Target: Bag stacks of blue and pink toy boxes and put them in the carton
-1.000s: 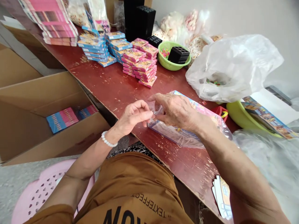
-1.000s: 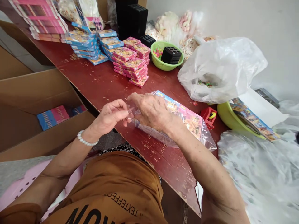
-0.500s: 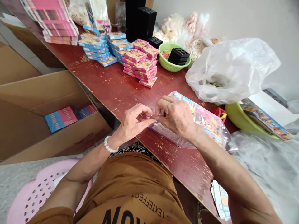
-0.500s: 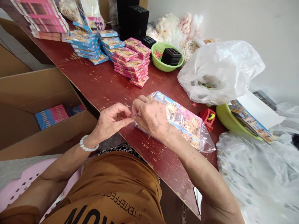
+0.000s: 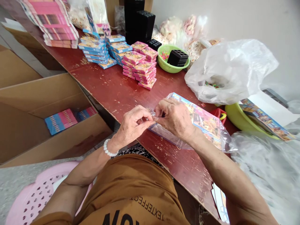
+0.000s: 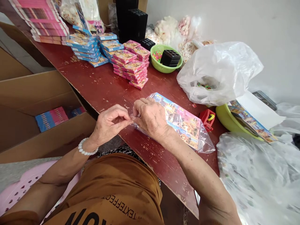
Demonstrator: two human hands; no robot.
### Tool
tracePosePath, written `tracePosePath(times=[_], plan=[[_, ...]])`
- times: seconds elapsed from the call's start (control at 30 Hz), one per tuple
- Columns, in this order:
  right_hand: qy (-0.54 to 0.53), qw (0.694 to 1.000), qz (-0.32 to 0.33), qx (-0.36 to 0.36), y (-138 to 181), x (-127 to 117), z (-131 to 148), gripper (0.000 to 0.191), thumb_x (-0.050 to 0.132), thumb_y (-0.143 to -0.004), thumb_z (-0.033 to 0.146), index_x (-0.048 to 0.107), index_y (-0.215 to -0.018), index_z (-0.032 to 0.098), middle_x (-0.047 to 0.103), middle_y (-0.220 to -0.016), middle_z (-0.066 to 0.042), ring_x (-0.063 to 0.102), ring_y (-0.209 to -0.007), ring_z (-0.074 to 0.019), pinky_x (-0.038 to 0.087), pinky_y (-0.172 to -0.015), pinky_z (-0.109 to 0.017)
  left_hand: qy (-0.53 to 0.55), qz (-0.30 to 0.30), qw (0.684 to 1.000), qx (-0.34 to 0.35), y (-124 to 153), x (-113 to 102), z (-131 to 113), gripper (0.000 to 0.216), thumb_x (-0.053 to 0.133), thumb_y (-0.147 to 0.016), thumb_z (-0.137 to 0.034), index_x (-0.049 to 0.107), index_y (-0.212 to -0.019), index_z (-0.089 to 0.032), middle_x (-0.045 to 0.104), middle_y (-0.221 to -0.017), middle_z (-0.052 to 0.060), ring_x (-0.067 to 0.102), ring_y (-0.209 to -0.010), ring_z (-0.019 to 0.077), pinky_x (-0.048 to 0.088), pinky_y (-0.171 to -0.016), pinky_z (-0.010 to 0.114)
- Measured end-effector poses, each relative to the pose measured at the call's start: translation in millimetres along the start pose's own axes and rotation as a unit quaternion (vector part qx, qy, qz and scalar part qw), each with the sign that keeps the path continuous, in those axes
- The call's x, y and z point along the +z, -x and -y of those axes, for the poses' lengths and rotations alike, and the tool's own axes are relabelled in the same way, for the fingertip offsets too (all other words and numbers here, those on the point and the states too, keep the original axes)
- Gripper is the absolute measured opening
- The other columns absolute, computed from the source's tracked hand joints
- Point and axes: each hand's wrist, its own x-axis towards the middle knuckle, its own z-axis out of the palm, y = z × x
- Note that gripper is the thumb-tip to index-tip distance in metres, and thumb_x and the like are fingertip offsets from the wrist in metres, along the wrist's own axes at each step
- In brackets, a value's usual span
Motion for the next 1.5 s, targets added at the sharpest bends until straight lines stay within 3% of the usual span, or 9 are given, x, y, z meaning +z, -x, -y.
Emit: tracePosePath(times=[0.27, 0.47, 0.53, 0.7, 0.83, 1.03, 1.2, 1.33, 1.5], plan=[[-0.018, 1.000, -0.001, 0.014, -1, 1, 1, 0.011, 0.072, -0.080, 0.014, 0.064, -0.076, 0.020, 0.063, -0.077, -0.001, 0.053, -0.076, -0.0158, 0.030, -0.067, -0.029, -0.021, 0.015, 1.000, -0.007, -3, -1, -2, 0.016, 0.074, -0.098, -0.016, 0.063, -0.087, -0.018, 0.064, -0.088, 0.000, 0.061, -0.077, 0.0110, 0.048, -0.064, 0.019], [-0.035, 0.999, -0.003, 0.042, -2, -2, -1, 0.018, 0.075, -0.081, 0.017, 0.060, -0.071, 0.020, 0.066, -0.077, -0.001, 0.052, -0.073, -0.0151, 0.031, -0.068, -0.030, -0.034, 0.055, 0.998, 0.010, 12, -1, -21, 0.020, 0.069, -0.099, -0.013, 0.057, -0.084, -0.019, 0.060, -0.080, -0.002, 0.052, -0.067, 0.0103, 0.044, -0.061, 0.021], [-0.023, 0.999, 0.008, 0.038, -2, -2, -2, 0.021, 0.078, -0.081, 0.018, 0.060, -0.070, 0.020, 0.069, -0.079, -0.002, 0.055, -0.076, -0.0166, 0.031, -0.069, -0.031, -0.012, 0.067, 0.998, -0.014, 19, -1, -25, 0.020, 0.069, -0.100, -0.014, 0.058, -0.084, -0.019, 0.059, -0.077, -0.003, 0.052, -0.064, 0.0093, 0.045, -0.059, 0.020], [-0.024, 0.999, 0.021, 0.017, -1, -2, -7, 0.017, 0.079, -0.090, 0.025, 0.068, -0.079, 0.020, 0.071, -0.083, -0.003, 0.057, -0.078, -0.0175, 0.032, -0.069, -0.032, 0.023, -0.017, 0.992, -0.126, 18, -10, -16, 0.008, 0.075, -0.095, -0.020, 0.067, -0.092, -0.019, 0.070, -0.087, 0.000, 0.063, -0.072, 0.0098, 0.052, -0.063, 0.018], [-0.048, 0.999, 0.009, 0.014, -1, -3, -11, 0.021, 0.081, -0.094, 0.033, 0.070, -0.081, 0.020, 0.066, -0.076, -0.002, 0.055, -0.073, -0.0160, 0.032, -0.069, -0.031, 0.045, 0.026, 0.985, -0.162, 4, -15, -8, 0.018, 0.067, -0.102, -0.030, 0.075, -0.112, -0.018, 0.078, -0.102, 0.005, 0.072, -0.085, 0.0133, 0.057, -0.067, 0.020], [-0.057, 0.998, 0.012, -0.003, -2, -5, -12, 0.023, 0.077, -0.098, 0.033, 0.071, -0.081, 0.020, 0.064, -0.074, -0.001, 0.054, -0.073, -0.0158, 0.033, -0.071, -0.030, 0.051, 0.065, 0.987, -0.138, -9, -8, -1, 0.023, 0.071, -0.100, -0.036, 0.078, -0.112, -0.018, 0.077, -0.104, 0.006, 0.071, -0.089, 0.0154, 0.056, -0.070, 0.022], [-0.065, 0.998, 0.021, -0.006, -1, -5, -11, 0.021, 0.076, -0.098, 0.030, 0.071, -0.080, 0.019, 0.066, -0.078, -0.002, 0.055, -0.074, -0.0157, 0.035, -0.071, -0.030, 0.100, 0.093, 0.966, -0.218, -13, -6, 3, 0.024, 0.081, -0.089, -0.036, 0.077, -0.102, -0.017, 0.071, -0.083, 0.003, 0.060, -0.067, 0.0111, 0.049, -0.058, 0.021], [-0.095, 0.995, 0.024, -0.014, 0, -6, -10, 0.014, 0.076, -0.095, 0.023, 0.072, -0.082, 0.020, 0.072, -0.087, -0.003, 0.058, -0.077, -0.0162, 0.039, -0.074, -0.031, 0.181, 0.112, 0.939, -0.269, -18, -11, 2, 0.028, 0.088, -0.081, -0.035, 0.075, -0.098, -0.017, 0.065, -0.075, 0.000, 0.057, -0.062, 0.0099, 0.049, -0.054, 0.020], [-0.111, 0.993, 0.023, -0.009, 1, -8, -10, 0.008, 0.073, -0.093, 0.018, 0.072, -0.085, 0.021, 0.074, -0.092, -0.004, 0.061, -0.081, -0.0175, 0.041, -0.077, -0.031, 0.254, 0.129, 0.913, -0.291, -19, -16, 5, 0.032, 0.075, -0.095, -0.049, 0.078, -0.102, -0.018, 0.070, -0.076, 0.004, 0.064, -0.060, 0.0133, 0.055, -0.053, 0.024]])
